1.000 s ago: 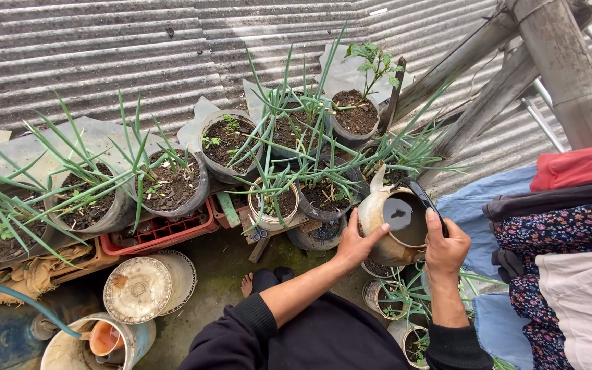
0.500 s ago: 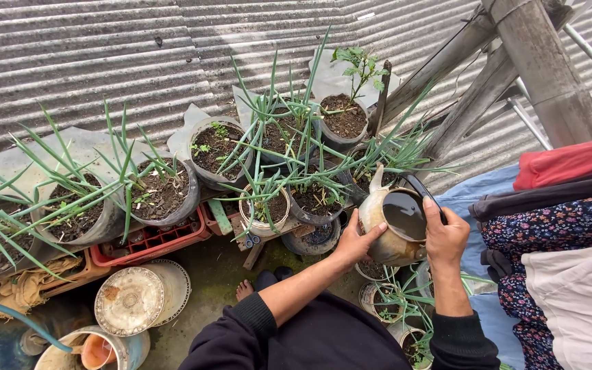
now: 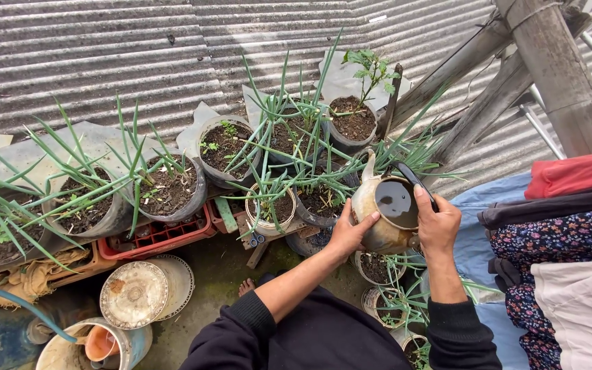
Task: Watering several small potted plants using a kettle on a balcony
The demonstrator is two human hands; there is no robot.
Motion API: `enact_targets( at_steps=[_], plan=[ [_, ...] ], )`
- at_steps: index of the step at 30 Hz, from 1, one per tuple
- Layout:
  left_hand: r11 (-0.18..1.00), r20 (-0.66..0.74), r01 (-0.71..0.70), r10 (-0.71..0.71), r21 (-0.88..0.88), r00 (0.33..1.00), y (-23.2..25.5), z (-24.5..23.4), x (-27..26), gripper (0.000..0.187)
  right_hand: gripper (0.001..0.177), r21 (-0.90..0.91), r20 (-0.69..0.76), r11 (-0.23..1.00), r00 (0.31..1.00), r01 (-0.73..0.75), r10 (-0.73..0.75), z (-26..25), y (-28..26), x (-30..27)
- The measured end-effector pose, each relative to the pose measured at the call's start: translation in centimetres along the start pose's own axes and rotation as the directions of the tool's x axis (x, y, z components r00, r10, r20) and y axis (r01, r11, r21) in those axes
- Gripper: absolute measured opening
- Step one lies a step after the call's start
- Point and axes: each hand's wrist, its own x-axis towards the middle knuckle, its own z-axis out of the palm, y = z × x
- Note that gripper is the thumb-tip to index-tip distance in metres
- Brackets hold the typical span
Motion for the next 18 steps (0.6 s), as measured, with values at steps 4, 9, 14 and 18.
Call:
enact_targets(
  at_steps=[4, 9, 14, 18],
  plan=[
    [1.0, 0.001, -0.019, 0.019, 0.007, 1.0, -0.2, -0.1, -0.3, 0.111, 0.055, 0.028, -0.006, 1.0, 1.0, -0.011, 0.011, -0.5, 0.2, -0.7],
    [0.997, 0.006, -0.017, 0.017, 0.074, 1.0, -0.7, -0.2, -0.7, 0.11, 0.054, 0.006, -0.04, 1.0, 0.999, -0.009, 0.01, -1.4, 1.8, -1.5],
    [0.997, 0.031, -0.012, 0.009, 0.071, 0.999, -1.9, 0.4, -0.3, 0.11, 0.054, -0.028, -0.05, 0.999, 0.999, -0.018, 0.017, -2.4, 1.1, -2.5],
    [0.996, 0.05, -0.008, 0.004, 0.087, 0.999, -1.9, 0.6, -0.6, 0.11, 0.055, -0.033, -0.063, 0.999, 0.998, -0.033, 0.03, -2.9, 1.2, -2.9]
  ],
)
